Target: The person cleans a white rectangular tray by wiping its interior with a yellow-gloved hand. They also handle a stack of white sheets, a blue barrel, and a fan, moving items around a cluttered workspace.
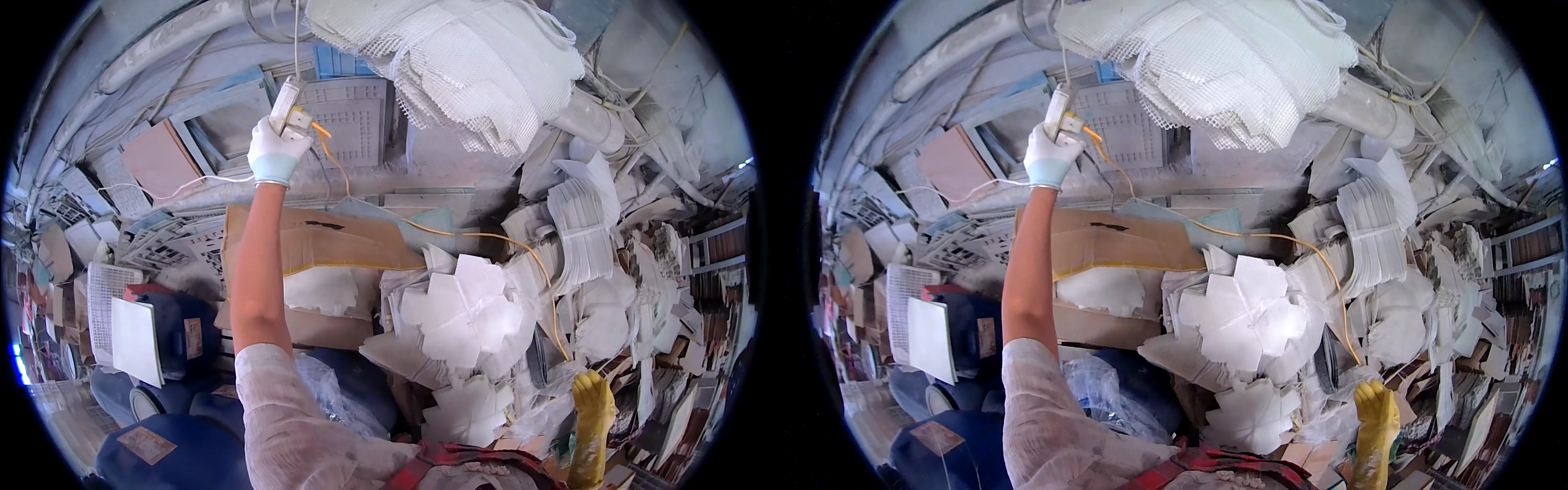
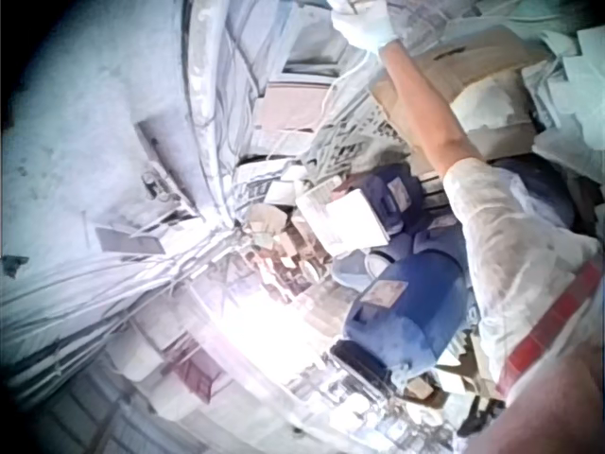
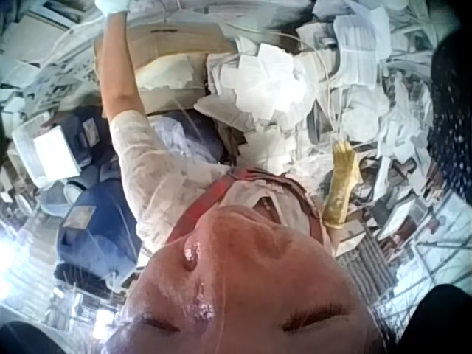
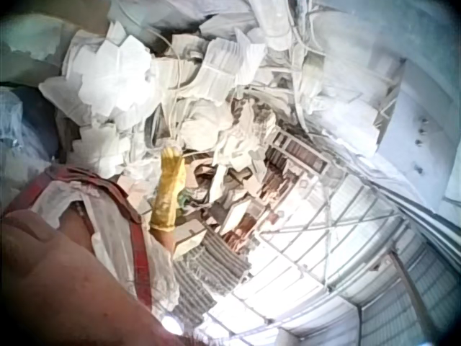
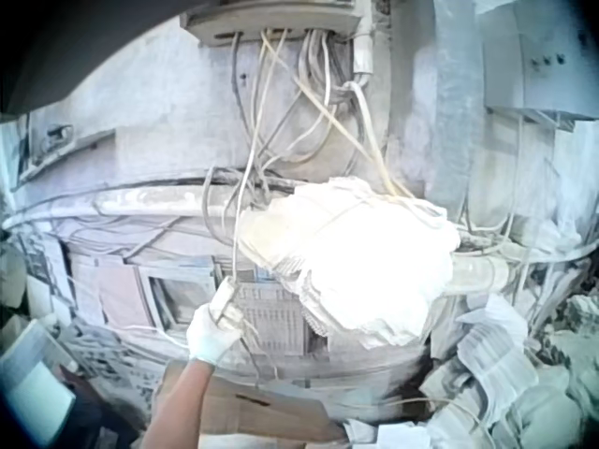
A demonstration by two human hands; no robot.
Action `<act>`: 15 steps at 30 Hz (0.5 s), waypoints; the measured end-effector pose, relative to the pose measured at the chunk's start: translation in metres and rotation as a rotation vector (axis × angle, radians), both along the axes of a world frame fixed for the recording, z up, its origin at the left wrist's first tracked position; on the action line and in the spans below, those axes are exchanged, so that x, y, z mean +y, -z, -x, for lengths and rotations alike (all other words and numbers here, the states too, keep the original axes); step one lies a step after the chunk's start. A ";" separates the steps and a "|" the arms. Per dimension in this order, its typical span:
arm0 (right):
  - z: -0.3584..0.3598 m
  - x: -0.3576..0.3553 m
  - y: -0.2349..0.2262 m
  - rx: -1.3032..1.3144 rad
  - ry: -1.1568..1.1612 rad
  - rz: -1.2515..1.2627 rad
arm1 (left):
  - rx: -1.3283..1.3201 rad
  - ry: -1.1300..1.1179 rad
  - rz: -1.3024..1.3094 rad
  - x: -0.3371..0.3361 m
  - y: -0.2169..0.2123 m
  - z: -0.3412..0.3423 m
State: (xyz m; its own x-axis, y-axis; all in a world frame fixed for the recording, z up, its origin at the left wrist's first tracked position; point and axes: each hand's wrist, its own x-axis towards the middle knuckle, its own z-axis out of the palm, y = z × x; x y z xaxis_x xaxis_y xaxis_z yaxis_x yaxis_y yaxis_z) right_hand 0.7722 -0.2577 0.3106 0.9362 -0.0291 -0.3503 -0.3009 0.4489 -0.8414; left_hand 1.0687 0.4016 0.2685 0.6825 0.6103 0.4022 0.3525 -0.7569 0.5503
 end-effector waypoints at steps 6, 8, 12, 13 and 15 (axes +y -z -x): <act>0.009 -0.013 0.007 -0.060 -0.045 -0.108 | -0.025 -0.202 -0.231 0.000 0.002 -0.005; 0.012 -0.012 0.004 -0.076 -0.061 -0.009 | 0.032 -0.197 -0.212 0.001 -0.001 -0.005; 0.013 0.008 -0.009 0.036 0.102 0.108 | -0.024 -0.085 -0.068 0.004 0.003 -0.009; 0.012 0.015 -0.011 0.043 0.171 0.085 | -0.023 -0.081 -0.060 0.001 0.004 -0.009; 0.011 0.019 -0.013 0.048 0.233 0.054 | -0.033 -0.086 -0.068 -0.002 0.006 -0.010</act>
